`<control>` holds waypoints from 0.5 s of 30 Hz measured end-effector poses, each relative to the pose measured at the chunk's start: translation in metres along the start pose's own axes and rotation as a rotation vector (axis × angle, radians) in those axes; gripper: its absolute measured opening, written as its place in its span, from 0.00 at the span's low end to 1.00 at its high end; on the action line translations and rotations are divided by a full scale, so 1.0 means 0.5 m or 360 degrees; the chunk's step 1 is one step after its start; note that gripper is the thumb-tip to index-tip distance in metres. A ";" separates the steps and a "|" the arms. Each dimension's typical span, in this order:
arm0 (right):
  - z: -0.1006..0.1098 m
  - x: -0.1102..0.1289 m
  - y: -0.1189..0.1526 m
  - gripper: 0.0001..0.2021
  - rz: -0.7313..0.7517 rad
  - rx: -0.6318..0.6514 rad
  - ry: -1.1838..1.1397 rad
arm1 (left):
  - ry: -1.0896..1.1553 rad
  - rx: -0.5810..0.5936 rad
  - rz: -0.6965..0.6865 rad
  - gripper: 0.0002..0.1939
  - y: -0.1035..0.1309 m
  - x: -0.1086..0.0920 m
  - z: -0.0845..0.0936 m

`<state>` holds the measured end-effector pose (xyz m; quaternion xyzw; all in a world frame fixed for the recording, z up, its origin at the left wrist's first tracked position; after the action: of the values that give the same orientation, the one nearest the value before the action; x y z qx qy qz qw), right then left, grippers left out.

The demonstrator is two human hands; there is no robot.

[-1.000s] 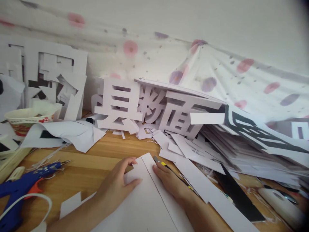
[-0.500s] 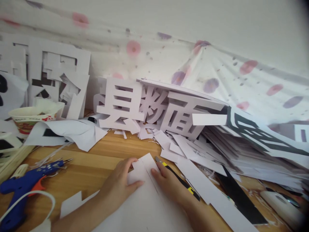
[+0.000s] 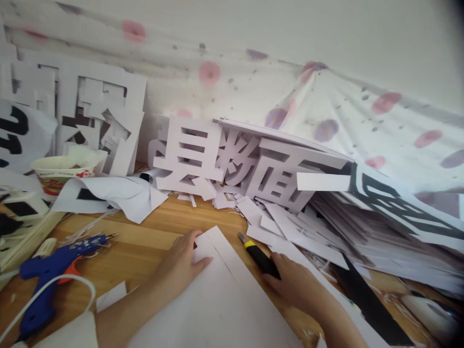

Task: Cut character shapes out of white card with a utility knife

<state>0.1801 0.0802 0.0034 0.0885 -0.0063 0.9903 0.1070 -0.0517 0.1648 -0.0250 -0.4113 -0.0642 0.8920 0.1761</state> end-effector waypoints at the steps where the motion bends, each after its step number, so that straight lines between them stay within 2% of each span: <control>1: 0.001 0.009 -0.002 0.13 0.0018 -0.0028 -0.0031 | -0.0016 -0.0007 -0.0013 0.24 0.001 0.000 -0.001; 7: -0.002 0.093 0.005 0.19 0.0110 -0.0174 -0.0308 | -0.0201 -0.0114 -0.0399 0.16 0.007 -0.028 -0.003; 12: -0.003 0.156 0.023 0.20 0.0117 -0.0077 -0.0371 | -0.0283 -0.0080 -0.0375 0.15 0.007 -0.026 -0.005; 15: 0.006 0.170 0.027 0.21 0.0164 -0.0066 -0.0347 | -0.0304 -0.0052 -0.0392 0.16 0.008 -0.027 -0.006</control>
<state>0.0963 0.0849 0.0214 0.1930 -0.0430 0.9786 0.0563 -0.0424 0.1562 -0.0180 -0.3165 -0.1452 0.8975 0.2705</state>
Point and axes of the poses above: each hand's wrist, its own y-axis away from the middle knuckle, its own z-axis out of the back of the hand, x = y × z, the point moved 6 cm from there along -y, towards the middle knuckle, and after that the axes turned 9 degrees about -x, right-handed, at the moved point
